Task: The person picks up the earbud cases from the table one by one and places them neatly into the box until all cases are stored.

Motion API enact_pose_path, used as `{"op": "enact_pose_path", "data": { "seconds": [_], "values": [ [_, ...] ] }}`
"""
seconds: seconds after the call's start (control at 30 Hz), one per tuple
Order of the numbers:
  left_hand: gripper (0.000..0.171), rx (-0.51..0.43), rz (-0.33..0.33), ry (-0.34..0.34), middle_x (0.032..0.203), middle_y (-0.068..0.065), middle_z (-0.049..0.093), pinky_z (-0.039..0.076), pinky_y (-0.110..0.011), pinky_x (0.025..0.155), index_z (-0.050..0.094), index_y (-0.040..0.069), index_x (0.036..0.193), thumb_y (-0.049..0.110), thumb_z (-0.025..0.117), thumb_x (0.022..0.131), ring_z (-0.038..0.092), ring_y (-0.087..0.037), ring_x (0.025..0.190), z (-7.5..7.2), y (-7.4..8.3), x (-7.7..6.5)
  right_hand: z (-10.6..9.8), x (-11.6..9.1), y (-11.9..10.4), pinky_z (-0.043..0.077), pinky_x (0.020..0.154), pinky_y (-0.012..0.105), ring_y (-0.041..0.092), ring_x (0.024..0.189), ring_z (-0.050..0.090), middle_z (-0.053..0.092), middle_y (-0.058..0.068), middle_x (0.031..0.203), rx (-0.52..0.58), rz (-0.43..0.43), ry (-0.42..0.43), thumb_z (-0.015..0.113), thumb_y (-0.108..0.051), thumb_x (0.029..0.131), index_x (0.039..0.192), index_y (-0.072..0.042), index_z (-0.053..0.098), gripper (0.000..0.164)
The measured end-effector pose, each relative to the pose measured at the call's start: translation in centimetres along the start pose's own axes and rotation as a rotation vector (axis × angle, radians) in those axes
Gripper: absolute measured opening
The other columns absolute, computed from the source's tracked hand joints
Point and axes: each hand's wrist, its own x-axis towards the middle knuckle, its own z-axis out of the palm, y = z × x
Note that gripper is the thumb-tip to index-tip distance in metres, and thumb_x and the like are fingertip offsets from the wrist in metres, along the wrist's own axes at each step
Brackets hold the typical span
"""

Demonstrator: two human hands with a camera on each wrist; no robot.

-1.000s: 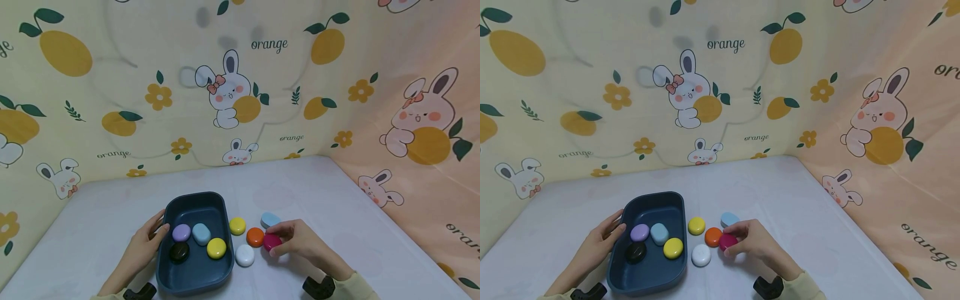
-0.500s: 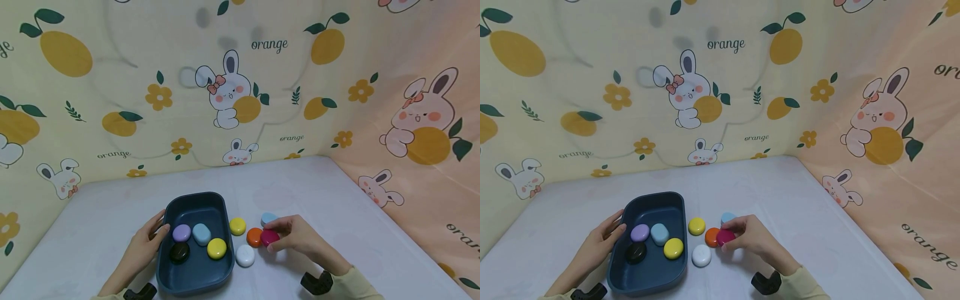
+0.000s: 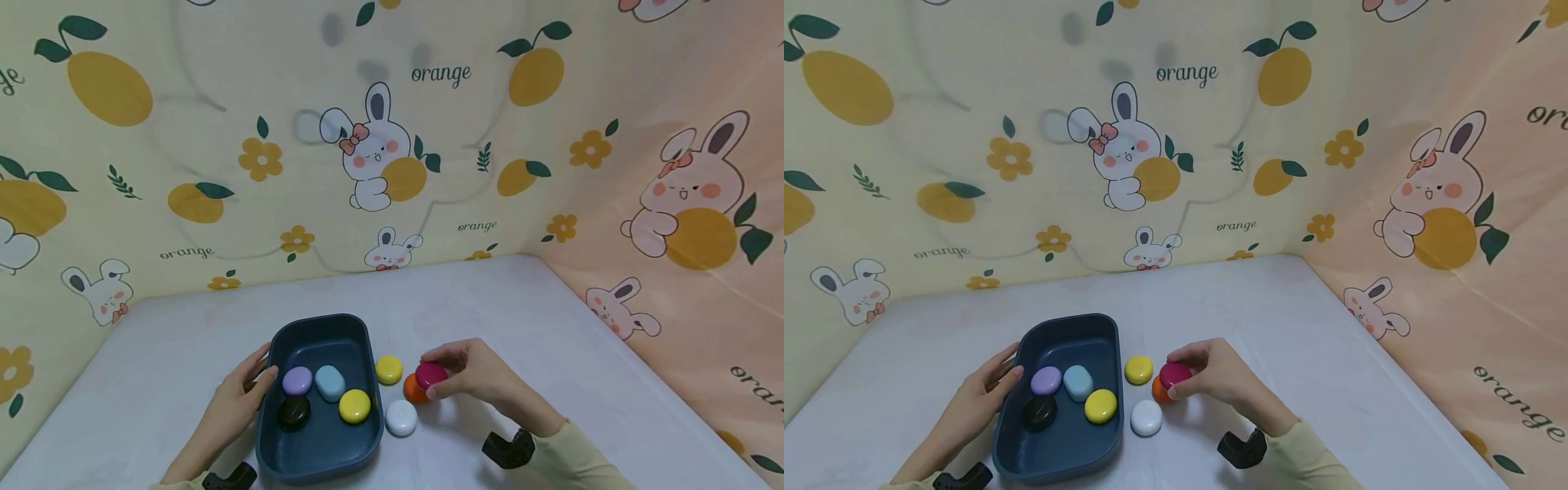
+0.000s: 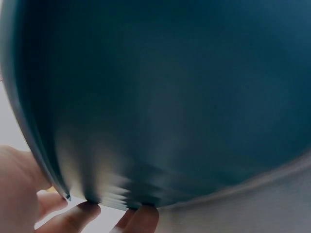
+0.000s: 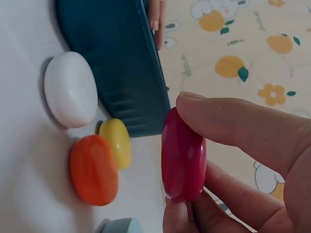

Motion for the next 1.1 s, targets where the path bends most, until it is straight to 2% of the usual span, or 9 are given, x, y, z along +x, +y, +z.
{"op": "enact_pose_path", "data": {
  "seconds": [0.33,0.77,1.1],
  "values": [
    [0.065,-0.01,0.008,0.0,0.151,-0.025,0.034,0.043,-0.053,0.097,0.025,0.01,0.156,0.038,0.05,0.104,0.04,-0.046,0.131,0.0,0.0,0.1,0.6,0.5,-1.2,0.057,0.08,0.035,0.025,0.096,0.063,0.069,0.006,0.109,-0.019,-0.042,-0.016,0.088,-0.012,0.073,0.117,-0.003,0.07,0.049],
    [0.066,-0.005,-0.016,0.006,0.152,-0.025,0.034,0.045,-0.053,0.094,0.025,0.01,0.157,0.04,0.051,0.103,0.04,-0.048,0.131,0.1,-0.1,0.0,1.7,1.1,-2.9,0.057,0.075,0.036,0.024,0.094,0.063,0.068,0.005,0.108,-0.045,-0.077,-0.02,0.089,-0.013,0.072,0.117,-0.004,0.07,0.049],
    [0.067,-0.009,-0.019,0.0,0.153,-0.025,0.032,0.044,-0.054,0.095,0.024,0.01,0.157,0.04,0.051,0.103,0.038,-0.048,0.132,0.1,0.0,0.0,2.9,1.9,-3.4,0.058,0.075,0.036,0.025,0.096,0.063,0.069,0.004,0.105,-0.029,-0.102,-0.059,0.088,-0.013,0.073,0.115,-0.008,0.071,0.045]
  ]
}}
